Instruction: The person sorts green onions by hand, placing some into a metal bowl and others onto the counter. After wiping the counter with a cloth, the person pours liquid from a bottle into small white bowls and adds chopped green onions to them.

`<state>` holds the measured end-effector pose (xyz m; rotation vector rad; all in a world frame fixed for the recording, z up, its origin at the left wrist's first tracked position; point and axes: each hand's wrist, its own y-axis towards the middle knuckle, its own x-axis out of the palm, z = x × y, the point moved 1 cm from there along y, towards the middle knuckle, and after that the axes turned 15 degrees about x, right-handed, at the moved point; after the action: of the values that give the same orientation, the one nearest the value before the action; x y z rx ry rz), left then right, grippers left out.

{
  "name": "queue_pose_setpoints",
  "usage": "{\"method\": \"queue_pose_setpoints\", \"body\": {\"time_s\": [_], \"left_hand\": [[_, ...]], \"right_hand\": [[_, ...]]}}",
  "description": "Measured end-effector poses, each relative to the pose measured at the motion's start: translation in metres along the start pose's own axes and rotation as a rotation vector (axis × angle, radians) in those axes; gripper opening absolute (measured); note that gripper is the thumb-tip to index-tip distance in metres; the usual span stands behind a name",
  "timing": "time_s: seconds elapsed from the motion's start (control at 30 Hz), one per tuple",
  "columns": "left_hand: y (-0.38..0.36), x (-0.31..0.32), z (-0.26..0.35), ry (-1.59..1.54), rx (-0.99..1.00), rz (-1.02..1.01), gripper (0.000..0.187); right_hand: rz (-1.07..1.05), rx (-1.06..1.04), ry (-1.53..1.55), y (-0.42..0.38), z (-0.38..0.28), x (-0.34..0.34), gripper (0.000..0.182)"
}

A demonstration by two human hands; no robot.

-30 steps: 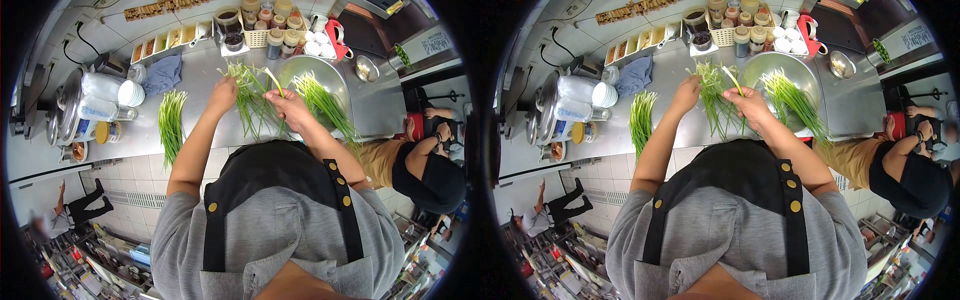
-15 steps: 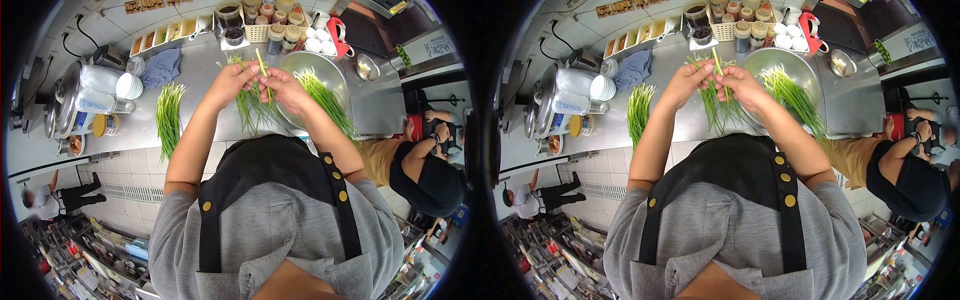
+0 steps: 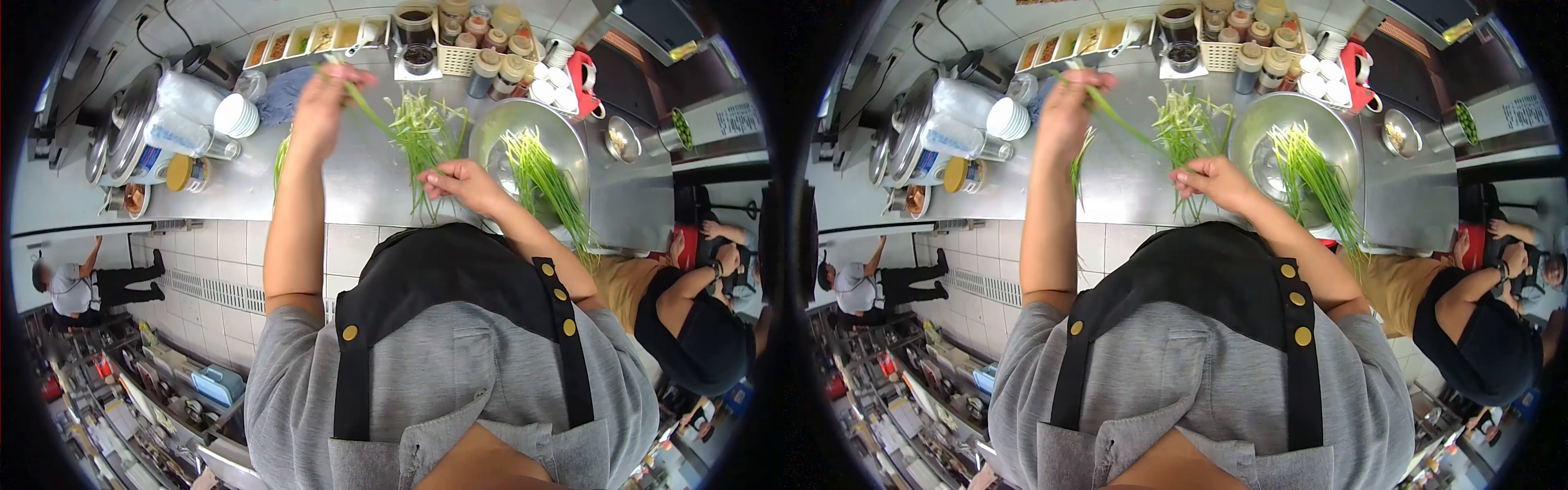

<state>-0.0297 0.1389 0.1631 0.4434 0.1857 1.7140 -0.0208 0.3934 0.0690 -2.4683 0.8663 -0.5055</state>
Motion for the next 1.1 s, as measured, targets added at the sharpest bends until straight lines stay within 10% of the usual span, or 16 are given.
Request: {"method": "queue_pose_setpoints", "body": {"time_s": [0.17,0.33,0.67,0.87,1.1], "left_hand": [[-0.002,-0.093,0.075,-0.117,0.181,0.275,0.022],[-0.015,-0.145,0.100,0.776,-0.165,0.266,0.024],[-0.046,-0.283,-0.168,0.969,-0.860,-0.049,0.046],[-0.021,-0.219,-0.123,1.414,-0.810,-0.204,0.048],[-0.022,-0.220,-0.082,1.159,-0.909,-0.206,0.051]], "right_hand": [[0.010,0.061,-0.072,0.007,0.030,-0.002,0.024],[0.171,-0.024,-0.172,0.012,0.030,-0.004,0.023],[0.163,0.050,0.010,-0.010,0.011,-0.008,0.026],[0.291,0.013,0.015,-0.026,0.009,-0.028,0.025],[0.544,-0.227,-0.047,-0.018,-0.007,-0.017,0.019]]}}
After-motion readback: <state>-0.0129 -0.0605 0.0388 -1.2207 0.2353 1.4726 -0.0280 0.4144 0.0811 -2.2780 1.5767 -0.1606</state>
